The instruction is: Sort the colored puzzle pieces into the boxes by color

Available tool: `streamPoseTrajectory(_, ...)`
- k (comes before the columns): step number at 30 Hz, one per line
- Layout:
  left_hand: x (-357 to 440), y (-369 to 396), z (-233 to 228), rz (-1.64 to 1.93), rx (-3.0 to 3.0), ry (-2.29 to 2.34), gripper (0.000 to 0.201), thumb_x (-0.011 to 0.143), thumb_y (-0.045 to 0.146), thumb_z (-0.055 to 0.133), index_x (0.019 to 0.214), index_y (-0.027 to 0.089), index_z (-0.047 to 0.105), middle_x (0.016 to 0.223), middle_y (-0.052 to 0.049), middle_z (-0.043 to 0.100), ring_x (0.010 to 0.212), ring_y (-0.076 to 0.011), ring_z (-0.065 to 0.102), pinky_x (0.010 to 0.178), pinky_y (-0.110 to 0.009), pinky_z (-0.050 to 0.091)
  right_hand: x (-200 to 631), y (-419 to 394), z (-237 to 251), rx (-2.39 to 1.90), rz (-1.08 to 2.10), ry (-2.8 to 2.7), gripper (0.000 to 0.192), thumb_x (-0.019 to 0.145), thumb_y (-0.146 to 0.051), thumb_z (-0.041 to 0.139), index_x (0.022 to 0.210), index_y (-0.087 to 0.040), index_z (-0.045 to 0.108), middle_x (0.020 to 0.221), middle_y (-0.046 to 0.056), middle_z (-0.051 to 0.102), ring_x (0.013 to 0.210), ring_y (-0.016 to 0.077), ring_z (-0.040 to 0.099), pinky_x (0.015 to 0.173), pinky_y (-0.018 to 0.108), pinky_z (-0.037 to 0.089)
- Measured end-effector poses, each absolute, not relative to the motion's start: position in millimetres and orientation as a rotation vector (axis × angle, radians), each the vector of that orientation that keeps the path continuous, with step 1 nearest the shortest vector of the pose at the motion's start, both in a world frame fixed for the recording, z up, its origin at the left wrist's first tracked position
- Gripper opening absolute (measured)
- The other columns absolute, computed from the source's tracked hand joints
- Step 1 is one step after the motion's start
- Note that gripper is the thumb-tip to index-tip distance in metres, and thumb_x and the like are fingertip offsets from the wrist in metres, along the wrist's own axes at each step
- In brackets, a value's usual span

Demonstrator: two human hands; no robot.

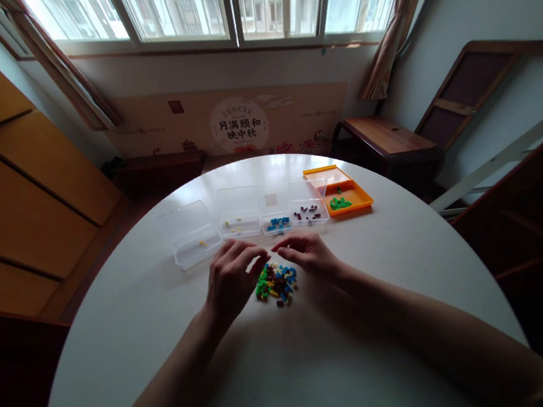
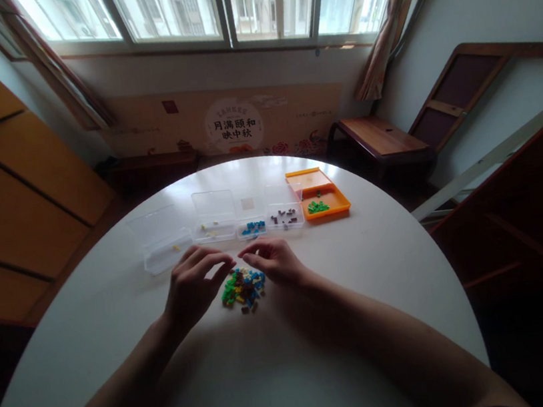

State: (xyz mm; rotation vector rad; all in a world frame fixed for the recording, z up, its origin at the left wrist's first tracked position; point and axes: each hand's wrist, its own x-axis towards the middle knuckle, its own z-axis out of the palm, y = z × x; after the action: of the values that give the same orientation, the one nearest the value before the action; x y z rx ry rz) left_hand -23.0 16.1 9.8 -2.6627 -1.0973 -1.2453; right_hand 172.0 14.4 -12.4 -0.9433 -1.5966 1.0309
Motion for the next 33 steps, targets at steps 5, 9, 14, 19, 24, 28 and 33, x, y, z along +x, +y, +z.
streamPoseTrajectory(5,-28.1,25.6,9.1,-1.300,-2.495,-1.413,0.012,0.086,0.026,0.060,0.080,0.019,0.066,0.081,-0.004,0.067,0.081,-0.0188,0.058,0.077,-0.032,0.048,172.1,15.9,-17.6,-1.115,0.805,-1.621,0.018,0.082,-0.028,0.060,0.085,-0.016,0.072,0.075,0.003,0.062,0.057,0.0096,0.045,0.056,0.023,0.040)
streamPoseTrajectory(9,-35.2,41.1,8.3,-1.260,-2.390,-1.697,0.014,0.085,0.028,0.059,0.081,0.019,0.068,0.080,-0.004,0.068,0.080,-0.0201,0.059,0.076,-0.032,0.047,169.9,16.0,-17.7,-1.140,0.715,-1.708,0.016,0.082,-0.025,0.059,0.086,-0.016,0.072,0.075,0.003,0.062,0.057,0.0095,0.046,0.057,0.022,0.040)
streamPoseTrajectory(14,-34.7,66.5,15.0,-1.102,-2.346,-1.965,0.015,0.082,0.030,0.062,0.089,0.021,0.072,0.084,-0.005,0.070,0.084,-0.0229,0.061,0.080,-0.034,0.047,166.5,17.7,-21.8,-1.134,0.662,-1.759,0.015,0.083,-0.023,0.059,0.087,-0.017,0.072,0.076,0.002,0.062,0.058,0.0090,0.047,0.058,0.021,0.040)
streamPoseTrajectory(19,-20.4,77.6,18.4,-0.871,-2.357,-2.027,0.015,0.084,0.026,0.059,0.090,0.020,0.071,0.084,-0.006,0.071,0.084,-0.0247,0.063,0.081,-0.036,0.047,167.8,19.3,-22.5,-1.111,0.638,-1.764,0.014,0.084,-0.021,0.059,0.086,-0.018,0.072,0.075,0.001,0.061,0.058,0.0088,0.046,0.058,0.021,0.040)
streamPoseTrajectory(24,-12.8,77.4,10.4,-0.866,-2.365,-1.933,0.015,0.083,0.027,0.059,0.090,0.021,0.071,0.079,-0.006,0.072,0.088,-0.0271,0.063,0.082,-0.039,0.046,170.8,22.2,-23.7,-1.110,0.615,-1.774,0.012,0.083,-0.019,0.060,0.085,-0.018,0.072,0.075,0.001,0.061,0.059,0.0091,0.047,0.059,0.021,0.040)
streamPoseTrajectory(28,-20.8,78.7,7.0,-1.056,-2.326,-1.869,0.023,0.086,0.027,0.052,0.094,0.018,0.072,0.088,-0.008,0.073,0.083,-0.0247,0.062,0.082,-0.039,0.047,170.4,23.5,-25.2,-1.127,0.609,-1.767,0.012,0.083,-0.019,0.061,0.086,-0.017,0.072,0.075,0.001,0.061,0.058,0.0087,0.047,0.059,0.021,0.041)
streamPoseTrajectory(33,-39.8,75.0,14.8,-1.293,-2.498,-1.721,0.021,0.084,0.029,0.055,0.087,0.017,0.072,0.081,-0.004,0.071,0.067,-0.0158,0.059,0.069,-0.029,0.049,167.6,23.0,-25.9,-1.135,0.625,-1.773,0.013,0.082,-0.017,0.060,0.087,-0.017,0.072,0.076,0.001,0.062,0.056,0.0083,0.046,0.059,0.021,0.041)
